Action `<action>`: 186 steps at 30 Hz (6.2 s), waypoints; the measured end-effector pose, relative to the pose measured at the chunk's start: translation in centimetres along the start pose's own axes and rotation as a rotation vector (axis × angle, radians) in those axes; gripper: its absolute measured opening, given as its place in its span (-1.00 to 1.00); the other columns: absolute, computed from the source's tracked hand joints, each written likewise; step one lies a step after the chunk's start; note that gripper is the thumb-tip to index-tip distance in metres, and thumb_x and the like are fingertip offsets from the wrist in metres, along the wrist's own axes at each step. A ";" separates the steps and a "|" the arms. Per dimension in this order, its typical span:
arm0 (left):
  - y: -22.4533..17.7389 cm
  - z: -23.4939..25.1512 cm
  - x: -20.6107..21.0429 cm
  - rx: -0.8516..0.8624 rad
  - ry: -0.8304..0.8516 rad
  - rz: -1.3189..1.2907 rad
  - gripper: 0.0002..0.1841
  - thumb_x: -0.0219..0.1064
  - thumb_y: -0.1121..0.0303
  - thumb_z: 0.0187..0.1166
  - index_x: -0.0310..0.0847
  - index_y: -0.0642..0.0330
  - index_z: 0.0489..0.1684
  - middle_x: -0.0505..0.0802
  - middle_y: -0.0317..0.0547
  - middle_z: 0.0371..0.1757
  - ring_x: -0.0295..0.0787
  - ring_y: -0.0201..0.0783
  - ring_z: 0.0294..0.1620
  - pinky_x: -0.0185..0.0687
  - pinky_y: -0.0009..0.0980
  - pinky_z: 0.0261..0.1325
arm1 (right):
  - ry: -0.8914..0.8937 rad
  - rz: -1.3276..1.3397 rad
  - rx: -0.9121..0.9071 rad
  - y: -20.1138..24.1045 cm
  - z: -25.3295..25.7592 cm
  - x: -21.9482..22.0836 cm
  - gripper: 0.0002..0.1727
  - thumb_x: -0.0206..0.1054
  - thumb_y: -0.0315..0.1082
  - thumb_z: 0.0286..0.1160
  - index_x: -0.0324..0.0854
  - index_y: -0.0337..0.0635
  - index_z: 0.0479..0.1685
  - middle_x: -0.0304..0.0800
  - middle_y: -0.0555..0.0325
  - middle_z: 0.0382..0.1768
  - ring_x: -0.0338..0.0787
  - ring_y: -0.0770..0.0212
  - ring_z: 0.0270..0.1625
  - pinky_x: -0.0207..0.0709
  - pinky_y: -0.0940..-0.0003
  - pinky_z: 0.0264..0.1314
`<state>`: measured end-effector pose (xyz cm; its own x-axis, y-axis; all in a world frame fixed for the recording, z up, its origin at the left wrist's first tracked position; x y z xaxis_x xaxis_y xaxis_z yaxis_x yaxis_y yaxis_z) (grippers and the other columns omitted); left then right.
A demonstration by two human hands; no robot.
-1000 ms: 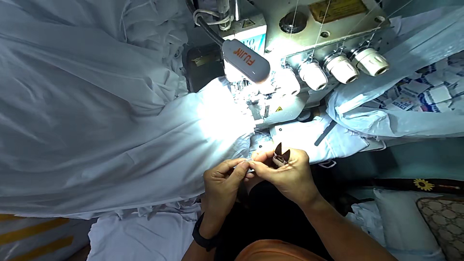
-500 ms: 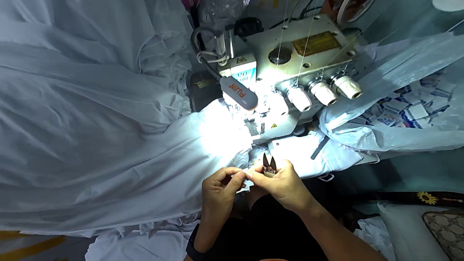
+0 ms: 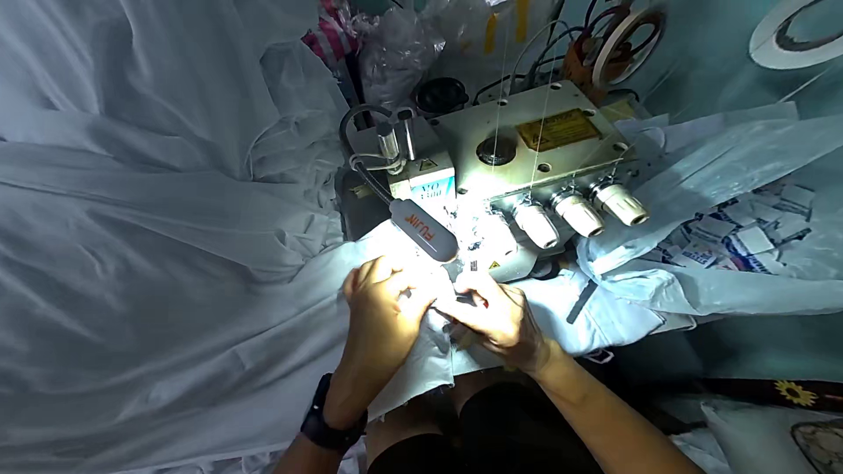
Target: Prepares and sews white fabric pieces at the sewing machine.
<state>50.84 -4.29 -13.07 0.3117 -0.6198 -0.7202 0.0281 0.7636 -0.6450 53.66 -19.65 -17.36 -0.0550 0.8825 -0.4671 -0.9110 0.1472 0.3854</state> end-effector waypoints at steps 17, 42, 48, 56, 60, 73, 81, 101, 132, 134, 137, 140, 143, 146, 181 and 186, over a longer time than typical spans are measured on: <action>1.4 0.8 0.1 0.014 0.012 0.025 -0.86 0.48 0.22 0.31 0.78 0.00 -0.57 0.83 -0.32 -0.13 0.69 -0.35 0.15 0.27 0.01 0.47 | 0.048 -0.204 0.030 2.6 0.8 -0.3 -0.77 0.23 -0.43 0.55 0.86 -0.10 -0.26 0.95 0.08 -0.24 0.67 0.20 -0.45 0.38 0.37 -0.43; 1.0 2.1 -0.1 -0.018 -0.043 0.010 -0.85 0.58 0.40 0.17 0.71 0.13 -0.69 0.81 -0.23 -0.33 0.72 -0.28 -0.09 0.39 -0.05 0.26 | 0.024 -0.211 0.139 2.4 0.6 -0.6 -0.79 0.27 -0.42 0.43 0.88 -0.12 -0.29 0.89 -0.08 -0.16 0.79 0.17 -0.33 0.54 0.43 -0.40; 1.0 2.0 -0.1 -0.008 -0.053 0.012 -0.87 0.60 0.41 0.16 0.75 0.14 -0.66 0.84 -0.21 -0.30 0.74 -0.26 -0.08 0.42 -0.04 0.26 | 0.012 -0.207 0.130 2.6 0.6 -0.7 -0.79 0.26 -0.43 0.46 0.85 -0.12 -0.29 0.91 -0.11 -0.12 0.83 0.16 -0.25 0.59 0.45 -0.31; 0.9 1.8 0.1 0.019 -0.073 0.061 -0.89 0.56 0.37 0.21 0.79 0.15 -0.44 0.89 -0.15 -0.15 0.78 -0.16 0.03 0.43 0.08 0.28 | 0.077 -0.287 0.061 2.9 0.7 -0.2 -0.74 0.20 -0.43 0.51 0.87 -0.11 -0.26 0.97 0.05 -0.14 0.71 0.13 -0.42 0.39 0.32 -0.46; 0.0 0.9 -0.1 0.158 -0.099 0.183 -0.88 0.46 0.27 0.37 0.93 0.00 -0.33 0.93 -0.25 -0.04 0.81 -0.27 0.15 0.49 -0.03 0.36 | 0.087 -0.343 0.064 3.2 0.8 -0.3 -0.74 0.21 -0.40 0.51 0.88 -0.06 -0.29 0.97 0.12 -0.17 0.66 0.17 -0.46 0.34 0.33 -0.47; 1.1 1.3 -0.2 0.189 -0.146 0.100 -0.85 0.49 0.35 0.28 0.90 0.14 -0.26 0.92 -0.17 0.05 0.80 -0.27 0.23 0.44 -0.02 0.45 | 0.033 -0.301 0.232 1.8 1.4 -0.1 -0.74 0.31 -0.15 0.45 0.91 -0.01 -0.26 0.86 -0.12 -0.15 0.75 0.11 -0.35 0.48 0.36 -0.43; 1.3 2.0 -0.2 0.181 -0.119 0.104 -0.80 0.50 0.41 0.28 0.89 0.20 -0.17 0.91 -0.13 0.09 0.79 -0.17 0.22 0.44 0.04 0.43 | 0.061 -0.303 0.282 2.1 1.7 0.1 -0.71 0.33 -0.14 0.40 0.92 -0.09 -0.23 0.86 -0.14 -0.15 0.78 0.09 -0.35 0.52 0.34 -0.45; 2.1 -1.1 -2.5 -0.183 -0.237 0.266 -0.58 0.37 0.36 0.55 0.57 0.50 0.27 0.71 0.43 0.15 0.75 0.25 0.05 0.68 0.07 0.07 | 0.013 -0.081 0.547 1.5 -0.9 -2.2 -0.48 0.42 0.18 0.31 0.68 -0.15 -0.56 0.56 0.27 -0.71 0.43 0.47 -0.64 0.21 0.52 -0.56; 0.9 -0.3 -6.7 0.296 -0.044 -0.012 -0.70 0.24 0.56 0.54 0.80 0.31 0.15 0.87 -0.09 0.23 0.75 -0.35 0.29 0.33 -0.01 0.56 | 0.028 0.511 0.887 1.2 4.3 2.0 -0.87 0.37 -0.44 0.46 0.78 -0.30 -0.18 0.73 0.36 -0.44 0.53 0.72 -0.53 0.43 0.79 -0.43; 0.6 -0.6 -6.6 0.309 -0.041 0.005 -0.70 0.24 0.57 0.54 0.80 0.29 0.15 0.87 -0.11 0.24 0.74 -0.33 0.32 0.28 0.09 0.59 | 0.077 0.611 0.933 1.4 4.4 2.7 -0.89 0.36 -0.44 0.46 0.78 -0.24 -0.20 0.70 0.44 -0.48 0.49 0.72 -0.57 0.39 0.78 -0.48; -0.1 -1.0 -6.5 0.328 -0.043 0.029 -0.70 0.23 0.57 0.53 0.81 0.29 0.11 0.88 -0.12 0.24 0.75 -0.32 0.33 0.29 0.12 0.58 | 0.100 0.659 0.935 1.7 4.9 3.6 -0.91 0.34 -0.44 0.48 0.77 -0.19 -0.24 0.68 0.44 -0.51 0.49 0.70 -0.58 0.38 0.77 -0.49; 0.0 -1.5 -6.8 0.270 -0.029 0.023 -0.65 0.28 0.50 0.57 0.70 0.36 0.29 0.79 0.01 0.39 0.73 -0.28 0.34 0.47 -0.11 0.50 | 0.017 0.713 0.900 1.8 5.2 3.1 -0.89 0.32 -0.54 0.47 0.77 -0.25 -0.22 0.70 0.43 -0.52 0.50 0.70 -0.59 0.41 0.77 -0.48; 2.2 -2.0 -7.1 0.108 -0.022 -0.077 -0.67 0.40 0.41 0.56 0.73 0.42 0.21 0.78 0.12 0.37 0.81 -0.34 0.19 0.71 -0.45 0.19 | -0.040 0.691 0.872 1.5 4.3 2.2 -0.86 0.35 -0.51 0.39 0.78 -0.23 -0.15 0.69 0.48 -0.54 0.49 0.70 -0.62 0.40 0.77 -0.54; 4.1 -2.8 -6.9 -0.059 0.004 -0.289 -0.85 0.39 0.47 0.54 0.78 0.31 -0.05 0.89 -0.16 0.11 0.83 -0.50 0.10 0.76 -0.52 0.17 | -0.070 0.726 0.887 1.7 2.5 2.3 -0.83 0.41 -0.37 0.31 0.74 -0.16 -0.15 0.67 0.53 -0.51 0.51 0.70 -0.55 0.39 0.78 -0.51; 4.7 -7.4 -4.3 -0.199 -0.208 -0.691 -0.83 0.29 0.64 0.50 0.63 0.22 -0.08 0.91 -0.40 -0.29 0.83 -0.56 -0.25 0.76 -0.54 -0.04 | 0.150 0.867 0.942 5.5 0.6 6.3 -0.80 0.16 -0.37 0.73 0.68 -0.25 -0.02 0.64 0.45 -0.55 0.50 0.66 -0.67 0.39 0.79 -0.66; 4.1 -7.2 -3.5 -0.185 -0.059 -0.717 -0.75 0.32 0.61 0.54 0.56 0.37 0.14 0.93 -0.35 -0.20 0.86 -0.54 -0.16 0.77 -0.52 0.03 | 0.078 0.882 0.989 5.1 0.1 6.7 -0.82 0.26 -0.32 0.69 0.69 -0.11 -0.30 0.61 0.49 -0.61 0.49 0.68 -0.69 0.35 0.79 -0.68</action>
<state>43.09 -0.30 -15.06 0.3277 -0.9401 -0.0942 0.0848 0.1285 -0.9881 48.74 -12.94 -18.44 -0.5242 0.8265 0.2054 0.1191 -0.1677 0.9786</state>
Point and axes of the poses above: each hand's wrist, its own z-axis towards the middle knuckle, its own x-axis out of the palm, y = z × x, the point moved 8 cm from there along z, towards the middle knuckle
